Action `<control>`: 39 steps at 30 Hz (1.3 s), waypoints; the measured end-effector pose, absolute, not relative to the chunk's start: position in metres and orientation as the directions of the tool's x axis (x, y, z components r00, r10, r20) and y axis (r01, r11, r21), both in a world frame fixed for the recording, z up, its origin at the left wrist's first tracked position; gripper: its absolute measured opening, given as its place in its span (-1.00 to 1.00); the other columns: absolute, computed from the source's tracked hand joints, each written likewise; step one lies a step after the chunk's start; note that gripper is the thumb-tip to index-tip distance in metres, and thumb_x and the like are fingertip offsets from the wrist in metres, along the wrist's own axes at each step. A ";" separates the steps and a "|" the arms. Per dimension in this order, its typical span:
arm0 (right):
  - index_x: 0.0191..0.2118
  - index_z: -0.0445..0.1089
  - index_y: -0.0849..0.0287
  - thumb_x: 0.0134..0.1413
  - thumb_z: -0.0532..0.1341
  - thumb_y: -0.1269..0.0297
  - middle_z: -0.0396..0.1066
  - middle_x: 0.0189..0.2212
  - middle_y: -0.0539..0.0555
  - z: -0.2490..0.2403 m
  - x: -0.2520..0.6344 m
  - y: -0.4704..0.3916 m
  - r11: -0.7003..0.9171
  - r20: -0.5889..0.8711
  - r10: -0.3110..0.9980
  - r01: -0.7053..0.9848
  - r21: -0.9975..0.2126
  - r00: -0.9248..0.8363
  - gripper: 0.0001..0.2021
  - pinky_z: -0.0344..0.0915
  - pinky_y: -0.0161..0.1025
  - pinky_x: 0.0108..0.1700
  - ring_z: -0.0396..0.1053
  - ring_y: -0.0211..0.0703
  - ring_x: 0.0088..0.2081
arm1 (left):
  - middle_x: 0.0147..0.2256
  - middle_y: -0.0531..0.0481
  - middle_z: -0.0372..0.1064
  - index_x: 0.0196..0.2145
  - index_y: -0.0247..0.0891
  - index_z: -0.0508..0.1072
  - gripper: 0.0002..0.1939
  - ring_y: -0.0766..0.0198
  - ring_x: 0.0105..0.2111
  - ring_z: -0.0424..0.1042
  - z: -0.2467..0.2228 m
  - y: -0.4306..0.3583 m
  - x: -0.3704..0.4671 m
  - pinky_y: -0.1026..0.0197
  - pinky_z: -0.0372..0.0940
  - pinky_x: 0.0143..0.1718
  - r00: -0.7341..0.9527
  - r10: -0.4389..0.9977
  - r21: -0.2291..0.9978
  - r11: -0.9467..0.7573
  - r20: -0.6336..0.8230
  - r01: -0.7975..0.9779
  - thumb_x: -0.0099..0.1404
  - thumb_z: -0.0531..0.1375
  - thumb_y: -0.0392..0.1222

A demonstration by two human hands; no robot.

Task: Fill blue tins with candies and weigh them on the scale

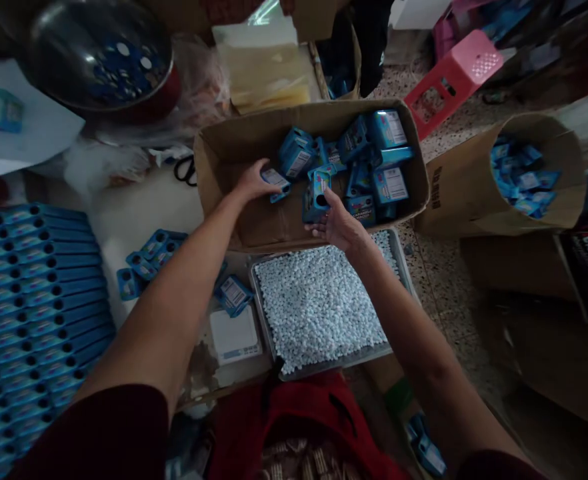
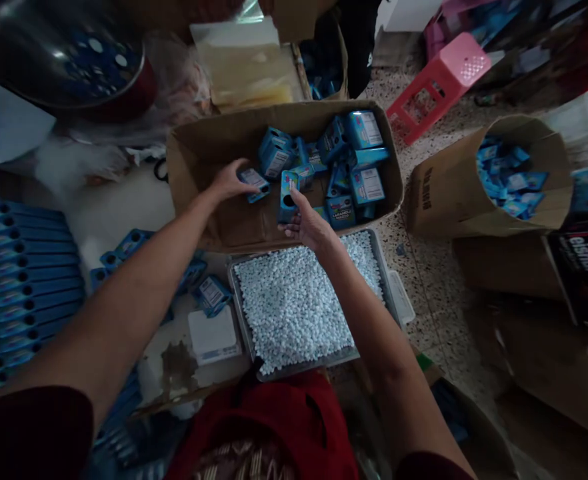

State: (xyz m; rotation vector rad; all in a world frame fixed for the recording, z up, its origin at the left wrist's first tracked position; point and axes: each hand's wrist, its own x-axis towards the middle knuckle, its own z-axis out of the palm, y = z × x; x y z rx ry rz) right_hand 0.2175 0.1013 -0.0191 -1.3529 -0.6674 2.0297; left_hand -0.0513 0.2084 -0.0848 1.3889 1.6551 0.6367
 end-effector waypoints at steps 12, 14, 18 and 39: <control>-0.16 0.64 0.14 -0.23 0.65 0.05 0.64 -0.22 0.11 0.078 0.260 0.035 -0.704 -0.683 0.396 0.275 -0.655 -0.614 -0.51 0.63 -0.10 -0.12 0.55 -0.04 -0.18 | -0.39 -0.05 0.54 -0.28 -0.13 0.49 -0.45 -0.05 -0.27 0.68 0.046 0.047 -0.024 -0.04 0.68 -0.23 0.119 0.766 0.765 0.641 -0.632 -0.064 0.24 0.35 0.44; -0.15 0.61 0.13 -0.21 0.63 0.05 0.65 -0.21 0.13 0.076 0.260 0.032 -0.739 -0.748 0.311 0.346 -0.578 -0.586 -0.52 0.60 -0.16 -0.18 0.57 -0.07 -0.22 | -0.35 -0.11 0.60 -0.28 -0.15 0.55 -0.31 -0.11 -0.21 0.71 0.050 0.029 -0.015 -0.04 0.67 -0.20 0.263 0.757 0.798 0.594 -0.598 0.104 0.21 0.38 0.60; -0.17 0.52 0.12 -0.05 0.57 -0.08 0.65 -0.30 0.16 0.058 0.264 0.010 -0.883 -0.827 0.142 0.308 -0.355 -0.545 -0.53 0.54 -0.20 -0.32 0.60 -0.06 -0.32 | -0.08 -0.19 0.73 -0.11 -0.15 0.67 -0.04 -0.32 0.13 0.69 0.040 -0.010 -0.010 -0.21 0.63 0.19 0.518 0.765 0.921 0.270 -0.383 0.281 -0.22 0.61 0.66; 0.34 0.53 0.17 0.62 0.13 -0.13 0.35 0.56 0.35 -0.046 0.347 -0.076 -0.146 -0.260 0.965 0.865 -0.481 0.019 -0.46 0.07 0.17 0.67 0.18 0.21 0.63 | 0.04 -0.15 0.62 0.04 -0.13 0.40 -0.24 -0.28 0.15 0.65 -0.024 -0.146 -0.041 -0.15 0.55 0.22 -0.189 0.928 0.453 0.325 -0.321 0.830 -0.03 0.65 -0.04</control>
